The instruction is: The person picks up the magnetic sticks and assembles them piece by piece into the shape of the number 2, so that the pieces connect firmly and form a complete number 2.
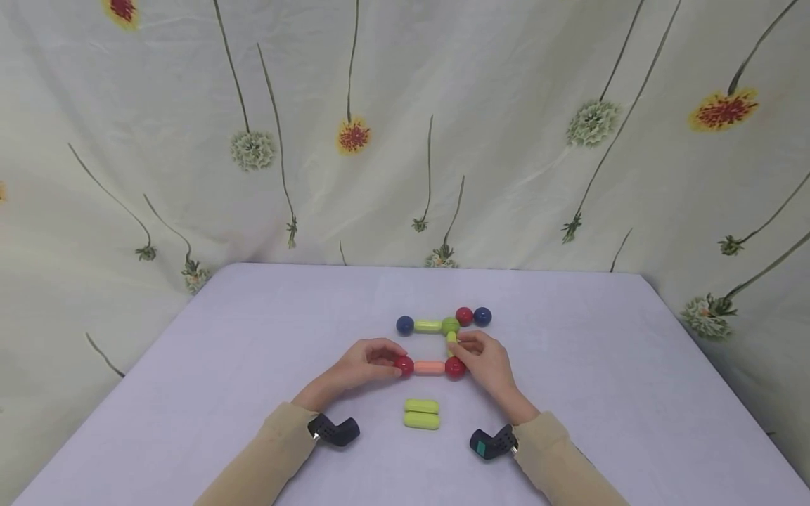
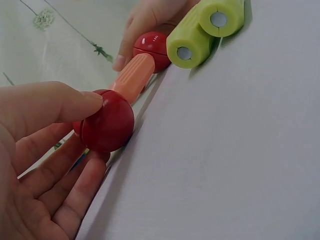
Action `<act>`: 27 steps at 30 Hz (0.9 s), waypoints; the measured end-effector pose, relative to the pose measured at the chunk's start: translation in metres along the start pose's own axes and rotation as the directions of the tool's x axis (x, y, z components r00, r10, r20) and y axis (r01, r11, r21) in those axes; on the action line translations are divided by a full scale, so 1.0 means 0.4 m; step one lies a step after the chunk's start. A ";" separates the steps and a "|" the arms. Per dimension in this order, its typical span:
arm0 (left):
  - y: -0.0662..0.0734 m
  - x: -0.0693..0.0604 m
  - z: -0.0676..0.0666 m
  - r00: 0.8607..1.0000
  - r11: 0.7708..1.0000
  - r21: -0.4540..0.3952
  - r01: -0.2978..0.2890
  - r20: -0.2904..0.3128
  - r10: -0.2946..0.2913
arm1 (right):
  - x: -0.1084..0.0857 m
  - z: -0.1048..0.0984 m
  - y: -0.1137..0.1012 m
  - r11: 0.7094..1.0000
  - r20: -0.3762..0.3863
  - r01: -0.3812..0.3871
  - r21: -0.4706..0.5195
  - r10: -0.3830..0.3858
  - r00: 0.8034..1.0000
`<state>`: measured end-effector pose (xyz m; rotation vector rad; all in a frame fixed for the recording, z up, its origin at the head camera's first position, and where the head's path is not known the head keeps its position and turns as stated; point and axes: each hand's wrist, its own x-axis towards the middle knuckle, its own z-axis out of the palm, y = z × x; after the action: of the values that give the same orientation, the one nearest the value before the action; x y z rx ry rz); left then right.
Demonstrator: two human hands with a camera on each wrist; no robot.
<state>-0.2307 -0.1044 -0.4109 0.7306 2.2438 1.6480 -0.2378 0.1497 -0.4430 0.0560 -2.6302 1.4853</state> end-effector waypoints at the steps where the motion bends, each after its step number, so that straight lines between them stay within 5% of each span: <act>1: 0.001 0.000 0.000 1.000 1.000 0.001 0.004 0.000 -0.004 | -0.001 -0.001 -0.001 1.000 0.001 0.000 0.005 0.000 1.000; 27: -0.002 -0.001 -0.008 1.000 1.000 -0.010 -0.002 0.014 0.002 | -0.020 -0.042 -0.058 0.993 0.029 0.038 0.110 -0.042 0.999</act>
<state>-0.2320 -0.1073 -0.4105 0.7406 2.2240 1.6487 -0.2264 0.1519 -0.4155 0.1422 -2.5539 1.6270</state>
